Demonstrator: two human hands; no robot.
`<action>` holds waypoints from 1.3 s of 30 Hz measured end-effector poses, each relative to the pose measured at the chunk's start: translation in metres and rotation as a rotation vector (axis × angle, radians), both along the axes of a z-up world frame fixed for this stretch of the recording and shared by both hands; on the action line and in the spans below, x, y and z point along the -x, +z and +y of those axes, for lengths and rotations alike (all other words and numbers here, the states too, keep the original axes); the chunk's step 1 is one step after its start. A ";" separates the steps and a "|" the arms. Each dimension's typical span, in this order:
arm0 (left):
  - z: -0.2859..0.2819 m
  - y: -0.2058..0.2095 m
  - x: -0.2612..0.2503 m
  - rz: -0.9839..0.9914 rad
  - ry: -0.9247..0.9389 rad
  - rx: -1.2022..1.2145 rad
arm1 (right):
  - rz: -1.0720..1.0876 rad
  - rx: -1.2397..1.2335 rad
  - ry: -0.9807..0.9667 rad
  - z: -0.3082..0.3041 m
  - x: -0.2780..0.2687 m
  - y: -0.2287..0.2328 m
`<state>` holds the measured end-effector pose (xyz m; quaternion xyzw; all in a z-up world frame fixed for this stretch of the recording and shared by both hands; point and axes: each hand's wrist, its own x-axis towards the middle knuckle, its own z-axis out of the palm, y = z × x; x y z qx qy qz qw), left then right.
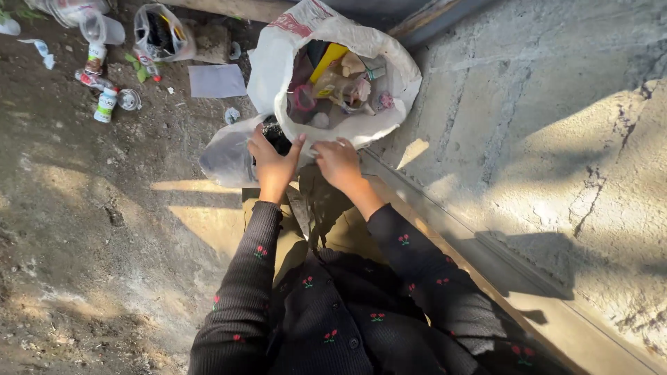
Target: The person is sorting plastic and other waste into bags on the ground outdoors.
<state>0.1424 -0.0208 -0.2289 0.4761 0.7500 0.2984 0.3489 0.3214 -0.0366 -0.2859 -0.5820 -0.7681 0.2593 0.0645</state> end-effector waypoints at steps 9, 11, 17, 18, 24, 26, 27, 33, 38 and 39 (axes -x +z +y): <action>-0.002 -0.023 -0.023 -0.085 0.016 0.145 | 0.373 0.242 -0.349 0.084 -0.068 -0.132; 0.003 -0.016 -0.037 -0.039 0.010 0.141 | 0.224 0.173 -0.363 0.108 -0.086 -0.167; 0.029 -0.011 -0.065 0.071 -0.043 0.070 | -0.254 -0.027 -0.257 0.126 -0.072 -0.196; 0.027 -0.017 -0.067 0.075 -0.064 0.037 | -0.200 0.032 -0.310 0.116 -0.076 -0.217; 0.019 -0.036 -0.060 0.083 -0.152 -0.106 | 0.100 0.105 -0.495 0.080 -0.064 -0.184; 0.025 -0.034 -0.059 0.063 -0.152 -0.097 | -0.015 0.146 -0.578 0.091 -0.090 -0.173; 0.026 -0.033 -0.058 0.045 -0.147 -0.091 | -0.129 0.185 -0.654 0.095 -0.103 -0.167; 0.032 -0.034 -0.059 -0.009 -0.137 -0.056 | -0.403 0.545 -0.319 0.115 -0.163 -0.224; 0.033 -0.036 -0.057 0.012 -0.168 -0.049 | -0.383 0.645 -0.294 0.104 -0.165 -0.262; 0.032 -0.035 -0.056 0.026 -0.178 -0.057 | -0.374 0.621 -0.319 0.098 -0.167 -0.274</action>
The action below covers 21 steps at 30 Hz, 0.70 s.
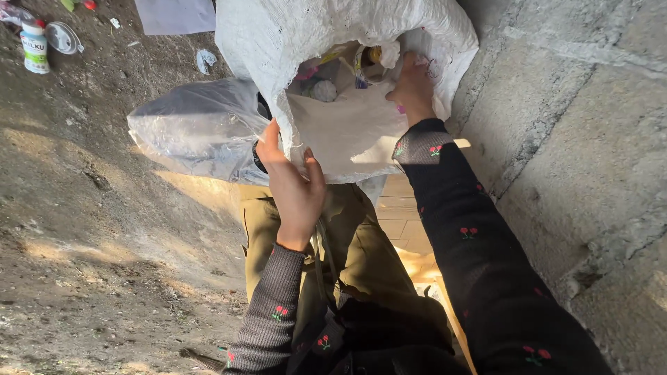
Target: The person is sorting plastic and other waste into bags on the ground outdoors.
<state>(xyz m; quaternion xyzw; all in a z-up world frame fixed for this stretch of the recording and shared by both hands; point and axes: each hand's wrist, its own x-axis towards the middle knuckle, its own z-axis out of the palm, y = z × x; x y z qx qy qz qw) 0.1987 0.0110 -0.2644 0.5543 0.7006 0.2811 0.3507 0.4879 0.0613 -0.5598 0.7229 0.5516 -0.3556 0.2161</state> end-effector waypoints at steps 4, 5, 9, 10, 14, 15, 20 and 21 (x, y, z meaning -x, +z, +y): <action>-0.004 -0.002 0.003 -0.011 0.020 0.002 | 0.050 -0.120 -0.070 -0.029 -0.007 -0.021; -0.004 -0.002 0.004 -0.001 0.026 -0.001 | 0.106 -0.229 -0.100 -0.034 -0.010 -0.025; -0.002 0.010 0.010 -0.031 0.058 0.076 | 0.230 -0.447 -0.161 -0.049 -0.010 0.003; -0.004 0.015 0.014 -0.034 0.058 0.074 | 0.228 -0.450 -0.161 -0.052 -0.007 0.018; -0.007 0.022 0.035 -0.124 0.078 0.135 | 0.265 -0.457 -0.234 -0.043 0.004 0.097; -0.010 0.023 0.042 -0.131 0.082 0.127 | 0.265 -0.436 -0.267 -0.042 0.010 0.120; -0.018 0.032 0.065 -0.208 0.175 0.175 | 0.465 -0.548 -0.413 -0.054 0.022 0.201; -0.020 0.034 0.068 -0.243 0.203 0.194 | 0.512 -0.578 -0.467 -0.054 0.028 0.226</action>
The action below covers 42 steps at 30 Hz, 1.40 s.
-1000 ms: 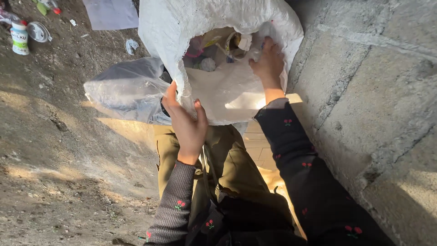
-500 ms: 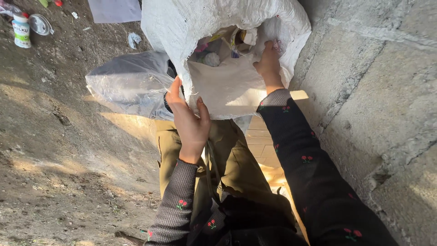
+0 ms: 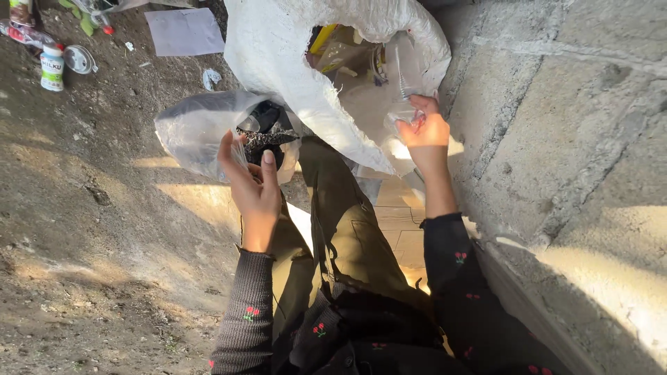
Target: The person is sorting plastic and other waste into bags on the ground outdoors.
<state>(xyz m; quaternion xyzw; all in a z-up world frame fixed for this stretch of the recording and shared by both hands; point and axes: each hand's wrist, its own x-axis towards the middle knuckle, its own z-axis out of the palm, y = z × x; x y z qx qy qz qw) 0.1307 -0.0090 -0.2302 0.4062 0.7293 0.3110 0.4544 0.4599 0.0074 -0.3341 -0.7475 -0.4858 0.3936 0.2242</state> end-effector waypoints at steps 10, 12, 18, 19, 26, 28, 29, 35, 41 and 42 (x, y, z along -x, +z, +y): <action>-0.006 0.044 0.048 -0.235 0.180 -0.088 | 0.461 -0.135 0.060 -0.002 0.047 0.160; -0.007 0.060 0.053 -0.307 0.201 -0.074 | 0.335 -0.077 0.296 -0.002 0.066 0.185; -0.033 0.081 0.032 -0.335 0.062 -0.215 | 0.281 -0.104 0.946 -0.016 0.155 0.146; -0.042 0.078 0.022 -0.331 0.071 -0.218 | 0.283 -0.106 0.955 -0.007 0.167 0.138; -0.058 0.104 -0.014 -0.305 -0.176 -0.104 | 0.706 0.183 0.947 0.031 0.248 0.018; -0.065 0.097 -0.014 -0.345 -0.155 -0.100 | 1.075 0.063 0.790 0.027 0.263 -0.039; -0.069 0.092 -0.012 -0.372 -0.109 -0.142 | 1.286 0.044 0.633 0.026 0.271 -0.054; -0.073 0.054 0.030 -0.377 0.099 -0.293 | 1.140 0.363 0.043 -0.022 0.281 -0.037; -0.053 0.051 0.037 -0.486 0.210 -0.220 | 1.217 0.254 0.124 -0.039 0.242 0.075; -0.052 0.048 0.034 -0.502 0.220 -0.206 | 1.024 0.067 0.355 -0.039 0.229 0.095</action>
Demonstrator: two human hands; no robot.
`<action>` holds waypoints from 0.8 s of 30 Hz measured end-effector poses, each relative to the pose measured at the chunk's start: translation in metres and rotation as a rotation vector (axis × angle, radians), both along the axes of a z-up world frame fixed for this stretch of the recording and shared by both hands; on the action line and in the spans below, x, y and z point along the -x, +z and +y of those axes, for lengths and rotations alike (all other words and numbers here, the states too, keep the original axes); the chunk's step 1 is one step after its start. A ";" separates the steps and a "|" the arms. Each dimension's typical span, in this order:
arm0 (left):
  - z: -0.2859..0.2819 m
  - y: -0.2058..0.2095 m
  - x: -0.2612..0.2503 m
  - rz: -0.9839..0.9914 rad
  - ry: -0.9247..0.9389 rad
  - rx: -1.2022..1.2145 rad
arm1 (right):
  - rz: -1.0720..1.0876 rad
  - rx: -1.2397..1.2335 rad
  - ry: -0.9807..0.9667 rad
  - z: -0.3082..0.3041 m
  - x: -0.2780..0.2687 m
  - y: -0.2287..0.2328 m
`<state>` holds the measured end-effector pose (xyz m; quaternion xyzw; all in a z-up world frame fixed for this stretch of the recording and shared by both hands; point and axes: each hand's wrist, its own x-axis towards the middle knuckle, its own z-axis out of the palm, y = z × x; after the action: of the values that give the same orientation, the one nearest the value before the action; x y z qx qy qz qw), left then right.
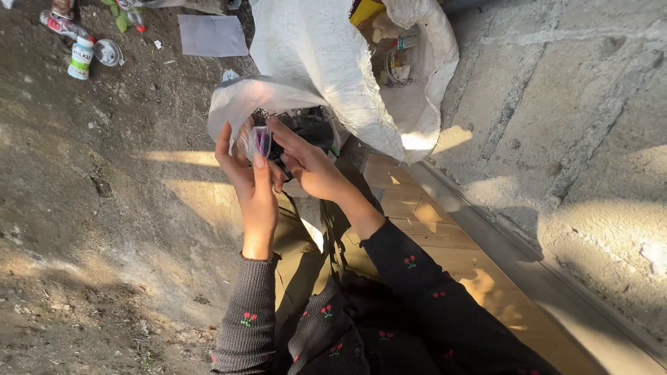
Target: The person is sorting plastic and other waste into bags on the ground outdoors.
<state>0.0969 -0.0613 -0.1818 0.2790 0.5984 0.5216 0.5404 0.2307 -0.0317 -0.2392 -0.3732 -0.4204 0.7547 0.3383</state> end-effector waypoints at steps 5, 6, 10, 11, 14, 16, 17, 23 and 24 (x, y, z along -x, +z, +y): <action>0.014 -0.018 -0.038 0.106 -0.050 0.026 | -0.341 -0.214 -0.409 0.006 -0.087 0.000; 0.014 -0.023 -0.047 0.254 -0.092 0.037 | -0.502 -0.279 -0.576 0.012 -0.106 0.000; 0.026 -0.045 -0.089 0.390 -0.182 0.082 | -1.014 -0.537 -0.422 0.008 -0.168 -0.129; 0.030 -0.051 -0.097 0.556 -0.199 0.054 | -0.663 -0.138 -0.309 0.003 -0.179 -0.172; 0.037 -0.054 -0.112 0.715 -0.181 0.019 | -0.592 0.154 -0.304 0.002 -0.209 -0.277; 0.039 -0.055 -0.111 0.721 -0.147 0.016 | -0.883 0.071 -0.420 0.015 -0.228 -0.332; 0.040 -0.058 -0.108 0.683 -0.097 0.019 | -0.997 0.051 -0.379 0.026 -0.238 -0.357; 0.010 -0.081 -0.064 0.472 0.150 0.078 | -1.025 -0.200 -0.200 0.026 -0.242 -0.421; 0.003 -0.086 -0.055 0.496 0.165 0.014 | -1.049 -0.205 -0.205 0.029 -0.242 -0.416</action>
<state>0.1522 -0.0580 -0.2678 0.3446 0.7370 0.4755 0.3347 0.4727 -0.0027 -0.6548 -0.7037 -0.5658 0.3856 0.1897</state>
